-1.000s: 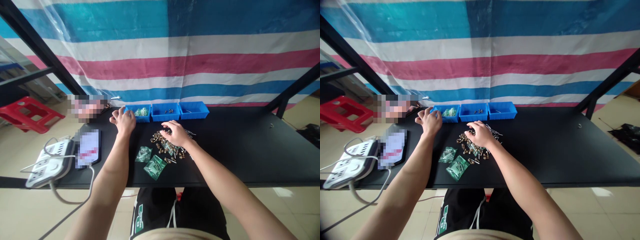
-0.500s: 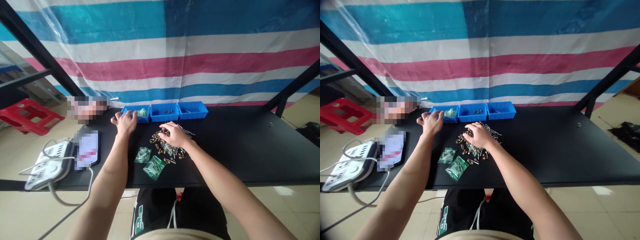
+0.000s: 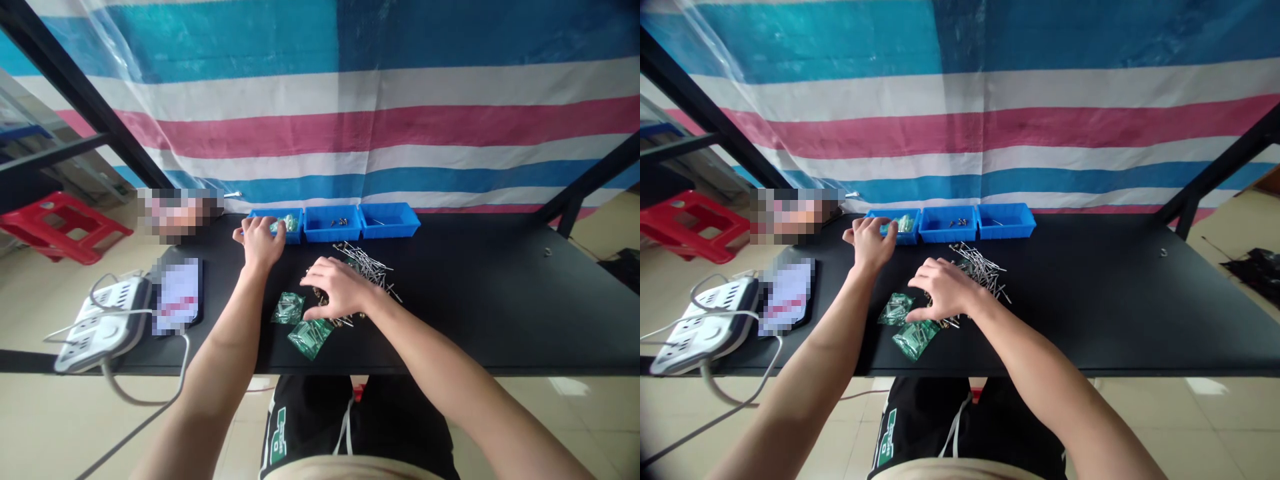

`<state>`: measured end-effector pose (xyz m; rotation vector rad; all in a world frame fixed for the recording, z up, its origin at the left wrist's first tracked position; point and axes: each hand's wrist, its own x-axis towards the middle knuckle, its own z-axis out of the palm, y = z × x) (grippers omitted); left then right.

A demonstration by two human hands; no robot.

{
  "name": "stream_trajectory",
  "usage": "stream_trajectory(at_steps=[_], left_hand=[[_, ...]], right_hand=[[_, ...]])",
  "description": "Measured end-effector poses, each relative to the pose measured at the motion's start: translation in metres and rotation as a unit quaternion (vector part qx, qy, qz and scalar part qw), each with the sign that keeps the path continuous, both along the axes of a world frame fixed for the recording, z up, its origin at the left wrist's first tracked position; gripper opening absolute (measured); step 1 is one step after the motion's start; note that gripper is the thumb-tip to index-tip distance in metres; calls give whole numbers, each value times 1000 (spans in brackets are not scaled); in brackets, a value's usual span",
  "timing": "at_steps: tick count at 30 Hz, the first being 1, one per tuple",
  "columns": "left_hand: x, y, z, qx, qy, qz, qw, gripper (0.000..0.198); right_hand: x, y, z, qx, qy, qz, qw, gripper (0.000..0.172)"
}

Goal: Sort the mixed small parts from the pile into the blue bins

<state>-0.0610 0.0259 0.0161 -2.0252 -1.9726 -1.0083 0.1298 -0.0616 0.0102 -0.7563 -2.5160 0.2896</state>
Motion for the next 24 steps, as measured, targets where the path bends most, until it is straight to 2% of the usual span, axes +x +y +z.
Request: stream_trajectory(at_steps=[3,6,18,24], left_hand=[[4,-2,1,5,0,-1,1000,35],[5,-3,1,3,-3,-3,1000,34],[8,-3,1,9,-21,-22,1000,32],[8,-2,0,13,-34,-30,999,31]], right_hand=[[-9,-4,-1,1,-49,33,998,64],[-13,-3,-4,-1,-74,33,997,64],[5,4,-3,-72,-99,-44,991,41],[5,3,-3,-95,-83,-22,992,57]])
